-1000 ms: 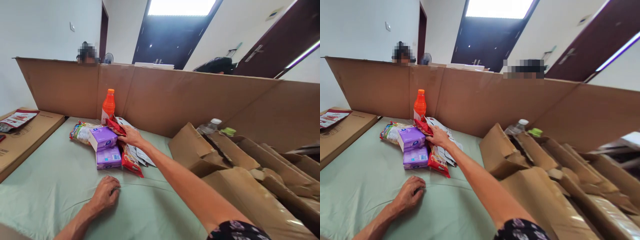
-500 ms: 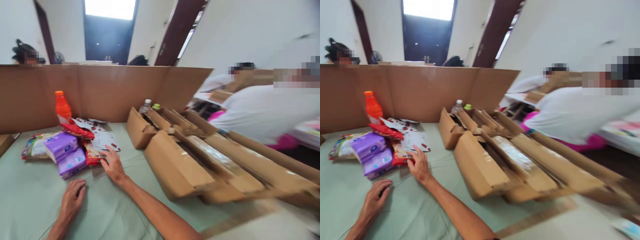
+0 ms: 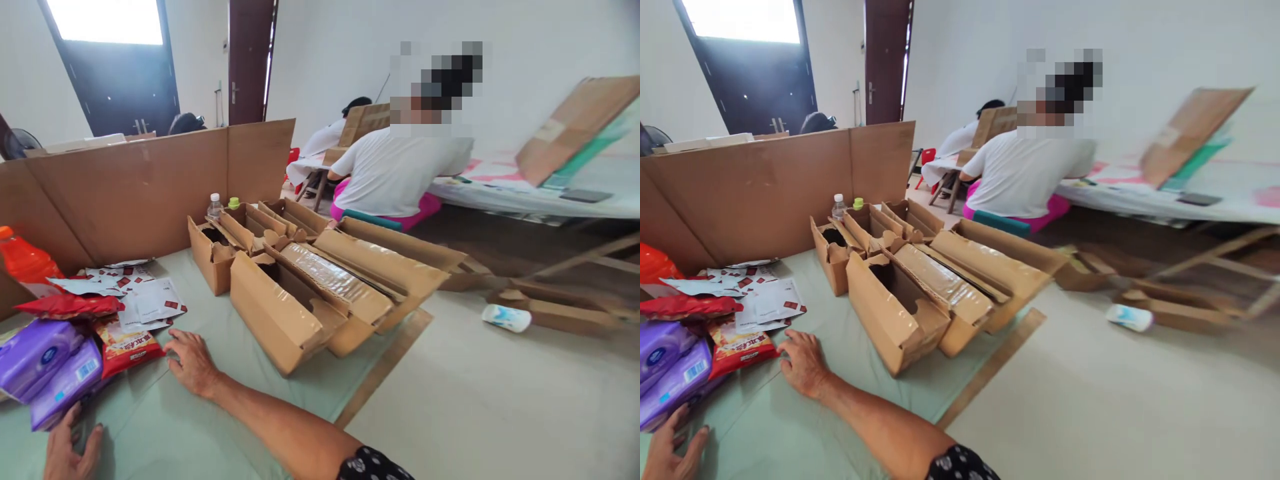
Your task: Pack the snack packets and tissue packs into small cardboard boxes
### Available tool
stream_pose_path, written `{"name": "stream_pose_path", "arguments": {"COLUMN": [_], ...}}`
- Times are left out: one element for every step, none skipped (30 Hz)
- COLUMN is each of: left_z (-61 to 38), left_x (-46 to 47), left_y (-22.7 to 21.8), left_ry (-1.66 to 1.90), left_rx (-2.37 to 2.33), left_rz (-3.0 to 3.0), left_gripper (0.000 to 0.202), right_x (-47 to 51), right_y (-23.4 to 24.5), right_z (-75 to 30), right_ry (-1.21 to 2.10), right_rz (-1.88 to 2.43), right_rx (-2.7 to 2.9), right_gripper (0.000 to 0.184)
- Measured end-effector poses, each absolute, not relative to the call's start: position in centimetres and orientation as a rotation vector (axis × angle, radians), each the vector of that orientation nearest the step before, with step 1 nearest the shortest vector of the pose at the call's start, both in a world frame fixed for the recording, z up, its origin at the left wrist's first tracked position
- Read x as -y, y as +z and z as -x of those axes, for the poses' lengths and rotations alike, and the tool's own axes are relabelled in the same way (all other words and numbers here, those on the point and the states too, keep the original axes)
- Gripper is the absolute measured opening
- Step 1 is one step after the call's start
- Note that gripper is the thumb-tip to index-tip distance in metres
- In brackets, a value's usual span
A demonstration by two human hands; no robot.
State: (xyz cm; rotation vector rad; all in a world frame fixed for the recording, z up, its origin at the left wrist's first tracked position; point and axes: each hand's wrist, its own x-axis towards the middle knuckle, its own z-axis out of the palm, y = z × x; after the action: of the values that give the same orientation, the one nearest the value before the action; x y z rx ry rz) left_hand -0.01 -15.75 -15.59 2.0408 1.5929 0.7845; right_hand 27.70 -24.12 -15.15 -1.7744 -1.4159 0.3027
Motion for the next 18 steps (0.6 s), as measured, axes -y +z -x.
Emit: {"name": "stream_pose_path", "arguments": {"left_z": [-0.1, -0.2, -0.2, -0.3, -0.3, -0.4, -0.5, -0.6, -0.8, -0.9, -1.0, -1.0, -0.9, -0.8, -0.7, -0.5, -0.3, -0.1], "left_x": [15.6, 15.6, 15.6, 15.7, 15.9, 16.1, 16.4, 16.8, 17.1, 17.5, 17.9, 18.3, 18.7, 19.2, 19.6, 20.2, 20.8, 21.5], "left_y": [-15.4, -15.3, -15.1, -15.0, -14.8, -14.5, -14.2, -13.9, -13.6, -13.3, -13.1, -13.0, -13.0, -13.1, -13.3, -13.7, -14.1, -14.5], "left_ry": [0.788, 0.787, 0.787, 0.787, 0.809, 0.848, 0.894, 0.939, 0.974, 0.989, 0.991, 0.982, 0.974, 0.961, 0.947, 0.934, 0.922, 0.913], "left_rx": [-1.602, -1.601, -1.594, -1.584, -1.581, -1.583, -1.580, -1.568, -1.546, -1.511, -1.482, -1.463, -1.455, -1.448, -1.441, -1.434, -1.425, -1.416], "left_rz": [-2.053, -2.063, -2.070, -2.070, -2.060, -2.043, -2.026, -2.013, -2.005, -2.004, -2.004, -2.001, -1.990, -1.978, -1.963, -1.947, -1.930, -1.912], "left_gripper": [0.091, 0.088, 0.084, 0.080, 0.076, 0.072, 0.068, 0.065, 0.062, 0.059, 0.057, 0.055, 0.054, 0.054, 0.054, 0.054, 0.054, 0.053], "right_x": [24.2, 24.3, 24.4, 24.5, 24.8, 25.1, 25.5, 26.1, 26.8, 27.8, 29.0, 30.3, 31.8, 33.4, 35.0, 36.6, 38.1, 39.5], "right_y": [-15.1, -14.9, -14.7, -14.4, -14.0, -13.5, -12.9, -12.2, -11.4, -10.5, -9.5, -8.5, -7.4, -6.4, -5.5, -4.7, -4.2, -4.0], "right_z": [-27.7, -27.7, -27.7, -27.6, -27.6, -27.5, -27.5, -27.5, -27.6, -27.8, -28.1, -28.5, -29.2, -30.0, -31.0, -32.2, -33.5, -35.0], "right_ry": [0.303, 0.300, 0.293, 0.285, 0.278, 0.265, 0.237, 0.191, 0.127, 0.046, -0.040, -0.122, -0.194, -0.246, -0.305, -0.372, -0.460, -0.524], "right_rz": [1.769, 1.762, 1.751, 1.737, 1.719, 1.696, 1.669, 1.641, 1.618, 1.604, 1.606, 1.628, 1.678, 1.757, 1.836, 1.914, 1.978, 2.042], "right_rx": [1.417, 1.419, 1.424, 1.434, 1.448, 1.466, 1.483, 1.497, 1.505, 1.507, 1.502, 1.497, 1.489, 1.483, 1.471, 1.450, 1.417, 1.406], "right_gripper": [0.026, 0.027, 0.029, 0.031, 0.033, 0.034, 0.035, 0.036, 0.036, 0.036, 0.037, 0.037, 0.038, 0.040, 0.041, 0.043, 0.047, 0.052]}}
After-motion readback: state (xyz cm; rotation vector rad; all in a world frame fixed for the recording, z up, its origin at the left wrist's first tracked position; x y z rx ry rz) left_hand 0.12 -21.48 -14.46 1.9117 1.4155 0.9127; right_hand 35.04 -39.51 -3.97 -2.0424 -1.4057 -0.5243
